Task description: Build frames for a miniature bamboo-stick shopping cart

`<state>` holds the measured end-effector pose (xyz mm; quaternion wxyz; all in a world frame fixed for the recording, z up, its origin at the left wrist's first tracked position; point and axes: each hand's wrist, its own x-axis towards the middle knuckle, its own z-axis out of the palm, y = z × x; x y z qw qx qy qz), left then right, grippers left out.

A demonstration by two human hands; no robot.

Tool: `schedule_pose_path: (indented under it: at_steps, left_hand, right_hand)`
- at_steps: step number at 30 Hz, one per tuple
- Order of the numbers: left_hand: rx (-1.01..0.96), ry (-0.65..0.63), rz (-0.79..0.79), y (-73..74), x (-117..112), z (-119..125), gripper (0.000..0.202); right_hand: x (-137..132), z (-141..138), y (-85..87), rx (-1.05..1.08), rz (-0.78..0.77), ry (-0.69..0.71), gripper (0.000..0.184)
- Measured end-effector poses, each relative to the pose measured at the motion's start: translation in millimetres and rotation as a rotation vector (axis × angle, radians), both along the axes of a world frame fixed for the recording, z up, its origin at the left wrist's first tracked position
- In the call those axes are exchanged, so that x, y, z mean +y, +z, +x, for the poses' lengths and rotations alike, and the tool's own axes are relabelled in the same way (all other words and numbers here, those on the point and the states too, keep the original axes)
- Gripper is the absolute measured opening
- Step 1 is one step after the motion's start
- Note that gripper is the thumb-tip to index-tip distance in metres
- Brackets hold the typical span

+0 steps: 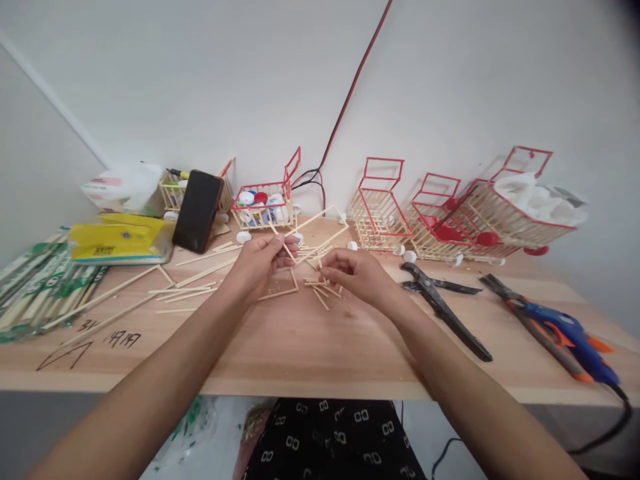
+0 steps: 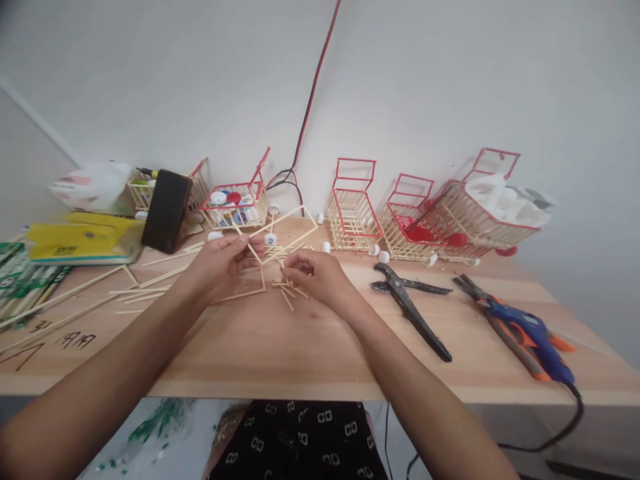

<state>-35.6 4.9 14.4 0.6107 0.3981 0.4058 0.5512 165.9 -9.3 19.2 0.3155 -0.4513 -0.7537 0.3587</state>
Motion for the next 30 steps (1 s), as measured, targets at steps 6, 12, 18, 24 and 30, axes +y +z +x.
schedule_pose_path:
  at_steps: [6,12,18,24,30]
  left_hand:
    - [0.046,-0.136,-0.048,-5.3,-7,12,0.022]
    - [0.009,-0.059,-0.035,-2.8,-4,9,0.017]
    - [0.016,0.019,-0.041,-6.4,6,3,0.021]
    - [0.245,-0.044,-0.032,-14.4,14,5,0.021]
    - [1.135,-0.074,0.309,8.1,3,-29,0.021]
  right_hand:
    - [-1,-2,2.5,0.209,-0.049,-0.095,0.022]
    - [-1,0,-0.3,0.261,-0.020,-0.146,0.023]
    - [2,4,-6.0,0.247,-0.017,-0.128,0.024]
    - [7,8,-17.7,0.199,0.044,-0.156,0.020]
    - [9,10,-24.3,0.161,0.064,-0.151,0.018]
